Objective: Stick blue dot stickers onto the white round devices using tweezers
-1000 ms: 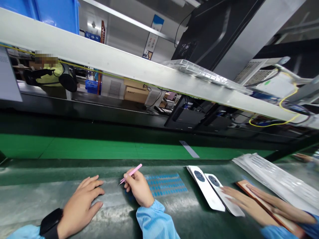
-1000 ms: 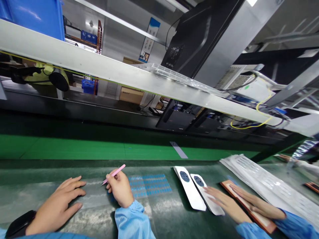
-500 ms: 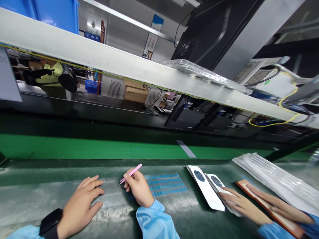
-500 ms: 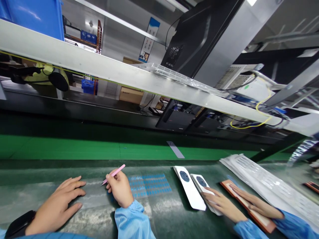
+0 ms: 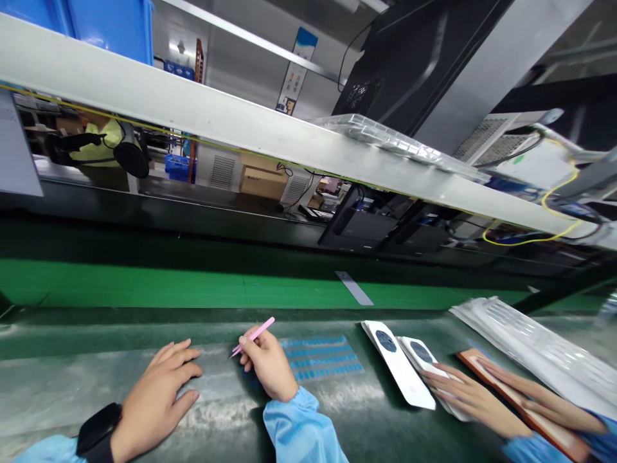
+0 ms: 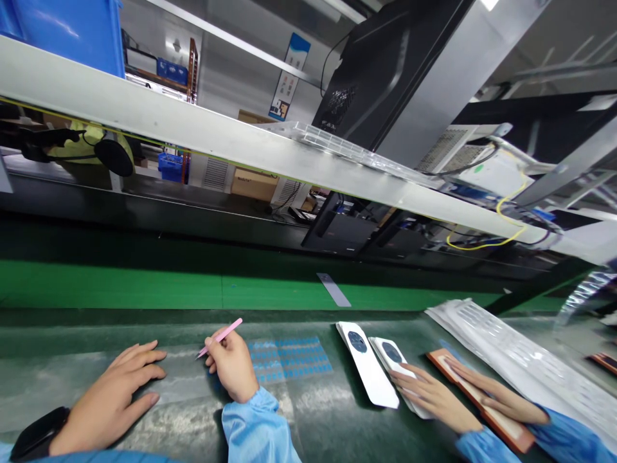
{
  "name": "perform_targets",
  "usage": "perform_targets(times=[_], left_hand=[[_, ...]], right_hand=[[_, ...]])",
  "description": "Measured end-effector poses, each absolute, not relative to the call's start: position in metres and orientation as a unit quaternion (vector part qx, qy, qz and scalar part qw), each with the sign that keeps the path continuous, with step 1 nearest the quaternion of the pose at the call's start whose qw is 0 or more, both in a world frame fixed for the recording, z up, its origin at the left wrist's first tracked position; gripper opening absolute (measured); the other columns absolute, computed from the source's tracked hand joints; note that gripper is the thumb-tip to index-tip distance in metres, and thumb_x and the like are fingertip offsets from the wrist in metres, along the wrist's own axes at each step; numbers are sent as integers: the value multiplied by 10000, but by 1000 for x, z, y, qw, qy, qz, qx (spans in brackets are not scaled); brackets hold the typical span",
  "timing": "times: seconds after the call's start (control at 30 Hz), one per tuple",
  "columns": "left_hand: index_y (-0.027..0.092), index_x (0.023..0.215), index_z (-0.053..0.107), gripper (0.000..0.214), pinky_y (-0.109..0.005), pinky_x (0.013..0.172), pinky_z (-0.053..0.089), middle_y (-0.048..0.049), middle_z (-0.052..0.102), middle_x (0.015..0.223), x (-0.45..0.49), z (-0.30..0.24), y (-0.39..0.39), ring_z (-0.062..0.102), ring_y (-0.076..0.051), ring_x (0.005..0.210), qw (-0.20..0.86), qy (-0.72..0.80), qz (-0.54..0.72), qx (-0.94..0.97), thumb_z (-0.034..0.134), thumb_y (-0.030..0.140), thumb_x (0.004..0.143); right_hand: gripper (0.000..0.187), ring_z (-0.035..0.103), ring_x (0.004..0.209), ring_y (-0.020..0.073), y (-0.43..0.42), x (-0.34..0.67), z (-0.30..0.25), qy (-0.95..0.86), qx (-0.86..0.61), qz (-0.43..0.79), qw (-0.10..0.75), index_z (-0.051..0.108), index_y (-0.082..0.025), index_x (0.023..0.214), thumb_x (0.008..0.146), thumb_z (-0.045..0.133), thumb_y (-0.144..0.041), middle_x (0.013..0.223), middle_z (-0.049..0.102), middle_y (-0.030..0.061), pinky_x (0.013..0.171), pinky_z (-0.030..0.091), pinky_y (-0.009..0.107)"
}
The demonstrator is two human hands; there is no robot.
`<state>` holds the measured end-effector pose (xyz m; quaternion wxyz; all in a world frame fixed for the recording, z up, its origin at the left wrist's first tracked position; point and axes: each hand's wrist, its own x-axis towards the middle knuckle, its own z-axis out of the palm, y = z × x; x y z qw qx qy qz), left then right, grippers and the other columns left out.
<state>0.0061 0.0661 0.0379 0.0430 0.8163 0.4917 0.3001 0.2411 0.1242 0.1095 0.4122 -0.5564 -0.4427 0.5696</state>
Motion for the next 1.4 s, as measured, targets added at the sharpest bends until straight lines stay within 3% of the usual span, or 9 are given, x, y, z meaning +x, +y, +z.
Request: perform_targets(times=[0.17,0.6,0.83,1.13,1.4], left_hand=[[425,1035,731,201,-604,1020,663,55,806,1249,3,32,68,736,-373,1227,44,482,300,822,659,354,861],[363,1047,740,231,-545,1088,631,-25,798,1281,4,36,67,707,-373,1280,47,479,265,835,663,282,844],[379,1058,739,239,-608,1111,606,1,789,1296,5,35,66,689,-386,1309,65,494,255,829,657,284,854],[367,1050,748,225,-623,1074,627,-1,795,1288,6,40,66,704,-388,1284,61,492,242,834,656,281,864],[384,1061,733,242,-562,1088,629,3,791,1297,4,37,67,697,-372,1296,52,488,249,835,658,294,849]], right_hand=[[658,526,433,113,124,241,109,-441,-553,572,415,566,-199,681,419,862,-725,511,602,-21,415,374,225],[647,533,438,121,125,243,105,-450,-540,573,421,569,-197,690,457,882,-714,525,606,-11,414,376,227],[677,535,442,123,125,242,105,-447,-545,571,420,567,-199,685,434,880,-744,523,607,-15,417,377,227],[587,540,453,131,126,244,101,-458,-533,574,421,569,-194,712,510,867,-658,539,602,-1,419,365,218],[575,539,452,127,125,243,103,-453,-537,574,421,568,-195,705,500,864,-642,537,611,-3,420,372,217]])
